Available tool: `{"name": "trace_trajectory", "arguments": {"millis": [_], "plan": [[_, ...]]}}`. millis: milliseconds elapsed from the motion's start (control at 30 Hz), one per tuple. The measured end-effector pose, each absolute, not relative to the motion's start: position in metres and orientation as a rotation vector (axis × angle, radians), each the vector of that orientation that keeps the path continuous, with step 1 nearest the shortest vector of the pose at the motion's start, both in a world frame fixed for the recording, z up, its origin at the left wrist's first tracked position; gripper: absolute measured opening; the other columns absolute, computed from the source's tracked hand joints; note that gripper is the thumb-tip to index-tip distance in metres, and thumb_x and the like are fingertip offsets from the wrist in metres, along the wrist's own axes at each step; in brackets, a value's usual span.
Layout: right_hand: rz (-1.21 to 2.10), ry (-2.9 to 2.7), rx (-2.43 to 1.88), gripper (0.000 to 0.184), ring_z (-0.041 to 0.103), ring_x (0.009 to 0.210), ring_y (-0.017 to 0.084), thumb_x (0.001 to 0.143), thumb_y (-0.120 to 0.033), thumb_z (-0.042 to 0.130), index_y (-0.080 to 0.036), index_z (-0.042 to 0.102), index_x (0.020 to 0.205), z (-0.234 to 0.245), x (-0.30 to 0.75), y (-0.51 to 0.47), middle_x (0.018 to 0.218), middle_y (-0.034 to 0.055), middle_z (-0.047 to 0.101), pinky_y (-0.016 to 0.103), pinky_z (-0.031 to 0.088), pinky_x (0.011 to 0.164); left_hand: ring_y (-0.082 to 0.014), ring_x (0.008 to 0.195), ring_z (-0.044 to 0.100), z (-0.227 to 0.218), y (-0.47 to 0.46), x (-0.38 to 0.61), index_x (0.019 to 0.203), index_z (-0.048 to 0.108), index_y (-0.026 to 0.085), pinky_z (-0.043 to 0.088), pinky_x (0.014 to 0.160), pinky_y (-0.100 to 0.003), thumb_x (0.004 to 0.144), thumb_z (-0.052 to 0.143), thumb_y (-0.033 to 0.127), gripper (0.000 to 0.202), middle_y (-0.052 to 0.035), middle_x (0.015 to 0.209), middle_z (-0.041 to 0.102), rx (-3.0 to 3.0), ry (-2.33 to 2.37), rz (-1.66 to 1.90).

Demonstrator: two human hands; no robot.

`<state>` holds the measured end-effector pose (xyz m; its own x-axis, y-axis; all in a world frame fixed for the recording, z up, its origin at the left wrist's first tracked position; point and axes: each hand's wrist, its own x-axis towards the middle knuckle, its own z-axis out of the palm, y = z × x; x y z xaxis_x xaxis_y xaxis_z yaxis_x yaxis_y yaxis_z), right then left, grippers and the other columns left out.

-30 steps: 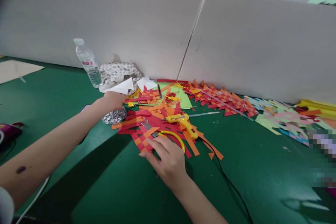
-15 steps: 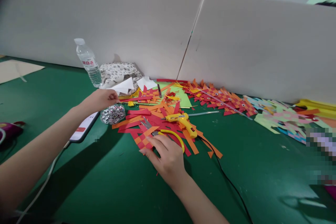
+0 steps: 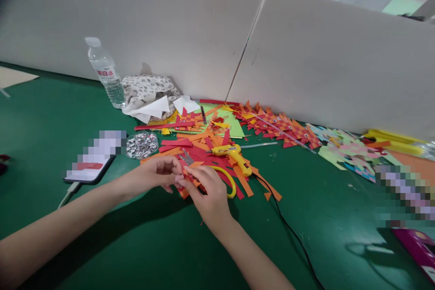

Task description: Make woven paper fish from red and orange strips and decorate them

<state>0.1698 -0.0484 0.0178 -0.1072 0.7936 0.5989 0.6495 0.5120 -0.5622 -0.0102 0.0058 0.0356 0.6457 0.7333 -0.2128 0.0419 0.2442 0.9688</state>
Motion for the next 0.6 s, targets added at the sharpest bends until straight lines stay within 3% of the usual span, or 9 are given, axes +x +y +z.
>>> {"name": "trace_trajectory", "arguments": {"millis": [133,600], "plan": [[0.23,-1.813,-1.183,0.01,0.063,0.079,0.015,0.081,-0.02,0.065,-0.021,0.07,0.089,0.023,0.168,-0.042,0.084,0.0036,0.067,0.029,0.051,0.072,-0.0113,0.073,0.062,0.022,0.007,-0.003,0.079,0.054,0.016,0.049,0.066,-0.023,0.072,0.072,0.03,0.023,-0.0003,0.079,0.064,1.091,0.71,0.636],[0.166,-1.816,-1.127,0.01,0.063,0.077,0.016,0.078,-0.017,0.067,-0.022,0.071,0.086,0.018,0.169,-0.036,0.082,0.0031,0.068,0.03,0.052,0.069,-0.0114,0.073,0.066,0.009,0.005,-0.001,0.079,0.051,0.017,0.052,0.068,-0.023,0.071,0.075,0.025,0.027,0.0002,0.074,0.07,0.917,0.677,0.698]]}}
